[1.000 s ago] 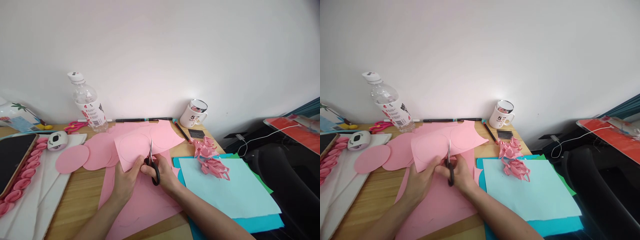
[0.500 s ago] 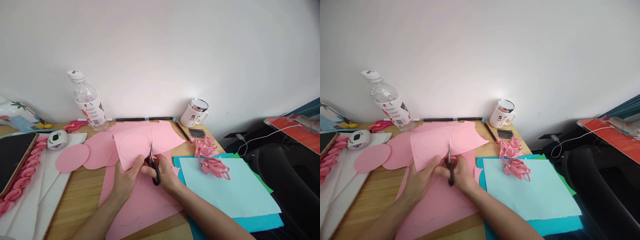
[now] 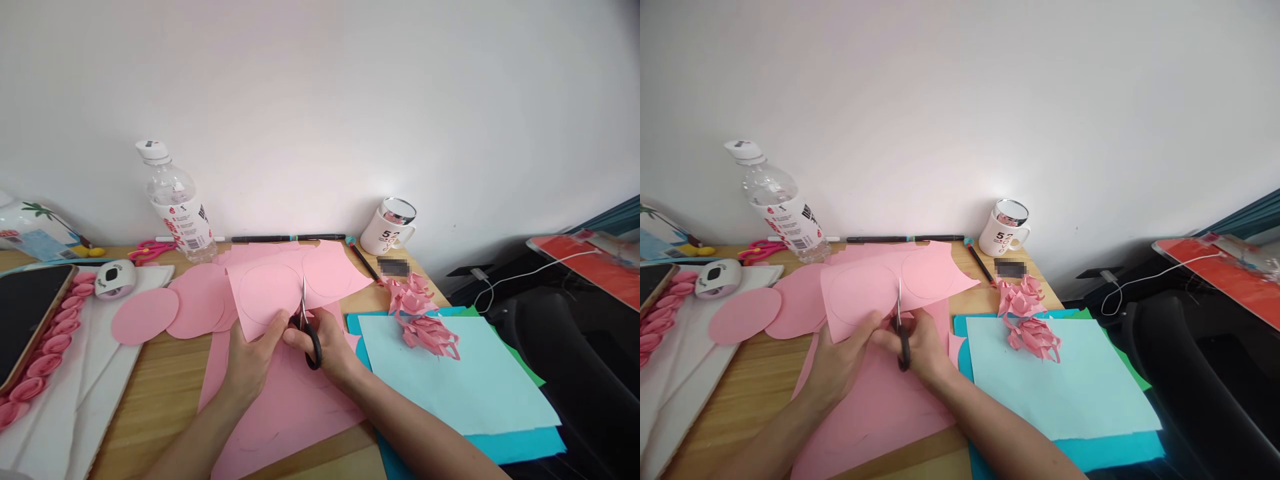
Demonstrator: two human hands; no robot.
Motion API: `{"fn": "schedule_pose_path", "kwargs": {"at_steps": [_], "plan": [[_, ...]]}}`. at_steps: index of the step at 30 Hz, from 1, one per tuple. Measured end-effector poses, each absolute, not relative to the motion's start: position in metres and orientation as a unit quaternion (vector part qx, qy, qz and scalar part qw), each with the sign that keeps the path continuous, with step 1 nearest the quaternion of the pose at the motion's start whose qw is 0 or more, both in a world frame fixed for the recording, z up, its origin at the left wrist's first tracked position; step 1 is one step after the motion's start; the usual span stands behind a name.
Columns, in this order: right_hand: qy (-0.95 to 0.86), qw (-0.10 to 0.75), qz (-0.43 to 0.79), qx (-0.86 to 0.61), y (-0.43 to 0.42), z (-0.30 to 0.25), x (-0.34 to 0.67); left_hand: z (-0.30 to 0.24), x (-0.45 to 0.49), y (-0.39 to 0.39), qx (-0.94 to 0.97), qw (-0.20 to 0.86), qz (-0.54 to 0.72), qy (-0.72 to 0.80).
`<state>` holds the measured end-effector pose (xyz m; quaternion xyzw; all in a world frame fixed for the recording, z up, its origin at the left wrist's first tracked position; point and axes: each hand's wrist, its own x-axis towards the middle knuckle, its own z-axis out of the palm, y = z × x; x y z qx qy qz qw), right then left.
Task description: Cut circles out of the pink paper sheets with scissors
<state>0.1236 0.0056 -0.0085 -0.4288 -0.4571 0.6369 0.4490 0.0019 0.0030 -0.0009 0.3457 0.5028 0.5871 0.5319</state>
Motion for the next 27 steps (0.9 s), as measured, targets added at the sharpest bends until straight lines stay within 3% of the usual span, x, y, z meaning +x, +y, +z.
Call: {"fn": "schedule_pose_path", "kwargs": {"at_steps": [27], "plan": [[-0.446,0.438,0.633,-0.458,0.0066,-0.0053,0.1214,0.0047,-0.0012,0.0041,0.345,0.531,0.573,0.521]]}}
